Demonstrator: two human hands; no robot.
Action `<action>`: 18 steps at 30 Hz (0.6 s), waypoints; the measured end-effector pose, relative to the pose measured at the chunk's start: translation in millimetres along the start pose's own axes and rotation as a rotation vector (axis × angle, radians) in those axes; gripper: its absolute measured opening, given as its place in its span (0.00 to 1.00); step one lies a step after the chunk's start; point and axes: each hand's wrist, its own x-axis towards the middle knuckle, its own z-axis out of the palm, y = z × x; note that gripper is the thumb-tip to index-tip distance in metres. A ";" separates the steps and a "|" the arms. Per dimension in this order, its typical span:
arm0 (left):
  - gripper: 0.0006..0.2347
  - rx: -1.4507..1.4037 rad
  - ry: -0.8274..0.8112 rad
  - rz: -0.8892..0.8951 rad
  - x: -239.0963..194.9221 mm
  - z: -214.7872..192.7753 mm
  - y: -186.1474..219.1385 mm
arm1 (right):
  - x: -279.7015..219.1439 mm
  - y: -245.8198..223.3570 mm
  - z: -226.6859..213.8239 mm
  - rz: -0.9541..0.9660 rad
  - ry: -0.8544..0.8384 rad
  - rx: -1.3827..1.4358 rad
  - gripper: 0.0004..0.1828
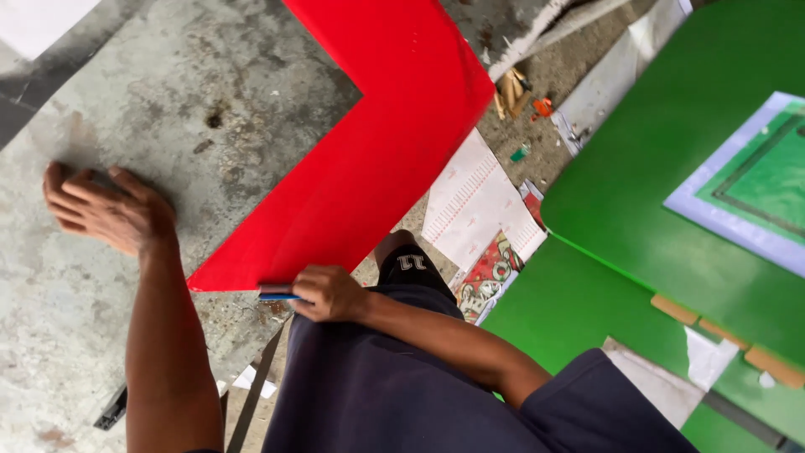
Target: Smoothing a red vinyl cutout onto a surface using a squeegee and hands to remove air bubbles.
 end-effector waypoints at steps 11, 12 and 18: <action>0.17 0.025 0.003 -0.038 3.9 4.9 -2.4 | 18.9 201.1 -151.4 0.251 0.127 -0.299 0.09; 0.20 0.033 -0.007 -0.039 4.8 7.8 -1.4 | 31.8 228.3 -176.3 0.265 0.135 -0.383 0.12; 0.17 0.006 -0.021 -0.038 11.8 5.8 7.4 | 103.3 454.3 -272.9 0.227 0.247 -0.731 0.27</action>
